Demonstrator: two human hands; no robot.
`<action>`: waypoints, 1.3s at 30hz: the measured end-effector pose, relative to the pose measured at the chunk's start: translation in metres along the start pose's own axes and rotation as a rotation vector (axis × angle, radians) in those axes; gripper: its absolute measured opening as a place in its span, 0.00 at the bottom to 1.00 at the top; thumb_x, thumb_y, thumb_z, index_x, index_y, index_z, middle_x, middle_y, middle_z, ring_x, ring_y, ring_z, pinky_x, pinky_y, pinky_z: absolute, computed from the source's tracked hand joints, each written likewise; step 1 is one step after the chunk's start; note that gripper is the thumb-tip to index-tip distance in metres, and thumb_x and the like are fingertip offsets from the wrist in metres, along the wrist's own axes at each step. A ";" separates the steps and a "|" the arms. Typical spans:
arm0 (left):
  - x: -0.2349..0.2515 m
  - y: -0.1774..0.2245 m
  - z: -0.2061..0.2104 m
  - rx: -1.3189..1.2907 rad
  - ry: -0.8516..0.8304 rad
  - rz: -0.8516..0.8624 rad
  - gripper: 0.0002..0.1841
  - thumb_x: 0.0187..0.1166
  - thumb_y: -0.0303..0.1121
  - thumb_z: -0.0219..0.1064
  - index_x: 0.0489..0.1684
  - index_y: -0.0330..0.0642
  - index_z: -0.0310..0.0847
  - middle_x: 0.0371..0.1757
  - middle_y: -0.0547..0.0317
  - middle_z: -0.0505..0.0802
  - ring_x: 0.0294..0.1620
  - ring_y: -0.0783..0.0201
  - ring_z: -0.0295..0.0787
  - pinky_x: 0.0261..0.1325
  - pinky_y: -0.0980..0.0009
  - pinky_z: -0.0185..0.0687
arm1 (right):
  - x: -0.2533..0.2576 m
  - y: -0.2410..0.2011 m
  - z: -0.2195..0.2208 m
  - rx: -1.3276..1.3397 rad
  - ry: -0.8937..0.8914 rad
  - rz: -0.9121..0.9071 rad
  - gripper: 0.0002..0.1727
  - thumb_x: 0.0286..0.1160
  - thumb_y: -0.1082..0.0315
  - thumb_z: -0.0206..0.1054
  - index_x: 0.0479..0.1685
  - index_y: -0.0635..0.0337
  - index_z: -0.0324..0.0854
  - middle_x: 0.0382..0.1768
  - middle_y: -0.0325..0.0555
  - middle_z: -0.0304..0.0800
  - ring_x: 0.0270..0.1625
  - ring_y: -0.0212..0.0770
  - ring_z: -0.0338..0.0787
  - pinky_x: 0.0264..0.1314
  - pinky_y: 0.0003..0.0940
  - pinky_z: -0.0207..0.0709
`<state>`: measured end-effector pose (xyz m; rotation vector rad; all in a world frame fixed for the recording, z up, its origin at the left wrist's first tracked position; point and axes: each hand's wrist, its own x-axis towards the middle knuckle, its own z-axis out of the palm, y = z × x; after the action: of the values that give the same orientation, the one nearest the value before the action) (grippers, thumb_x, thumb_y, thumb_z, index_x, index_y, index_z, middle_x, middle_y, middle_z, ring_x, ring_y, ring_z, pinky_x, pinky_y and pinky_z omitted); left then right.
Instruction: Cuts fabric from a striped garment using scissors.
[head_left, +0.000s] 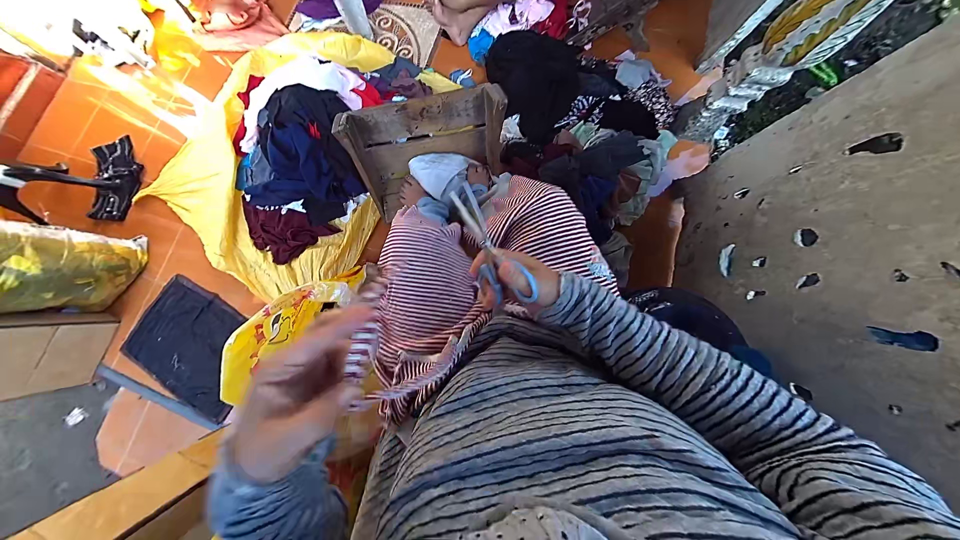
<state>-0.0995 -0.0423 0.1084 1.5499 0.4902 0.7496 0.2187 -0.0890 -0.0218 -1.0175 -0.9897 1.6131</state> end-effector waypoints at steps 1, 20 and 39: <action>-0.014 0.023 -0.023 0.035 0.058 0.019 0.25 0.76 0.41 0.75 0.75 0.56 0.82 0.61 0.74 0.93 0.45 0.83 0.90 0.45 0.85 0.86 | -0.005 0.002 -0.007 0.000 0.025 -0.008 0.48 0.56 0.19 0.67 0.56 0.56 0.79 0.25 0.28 0.89 0.28 0.26 0.88 0.36 0.25 0.84; -0.034 -0.068 -0.102 1.110 -0.170 -1.281 0.15 0.78 0.27 0.70 0.61 0.36 0.89 0.62 0.32 0.91 0.69 0.36 0.85 0.77 0.37 0.70 | -0.063 0.017 -0.061 0.003 0.161 -0.198 0.30 0.67 0.32 0.72 0.56 0.45 0.82 0.27 0.26 0.91 0.31 0.31 0.92 0.42 0.31 0.89; 0.146 -0.141 0.116 0.829 -0.901 -0.324 0.16 0.85 0.33 0.64 0.61 0.30 0.86 0.61 0.34 0.90 0.71 0.37 0.83 0.79 0.41 0.68 | -0.153 0.012 -0.098 -0.728 0.486 0.358 0.37 0.55 0.65 0.82 0.68 0.71 0.76 0.47 0.62 0.91 0.50 0.52 0.91 0.59 0.53 0.82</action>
<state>0.1008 -0.0045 -0.0060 2.2756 0.3510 -0.5058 0.3375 -0.2258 -0.0398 -2.0654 -1.1080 1.1663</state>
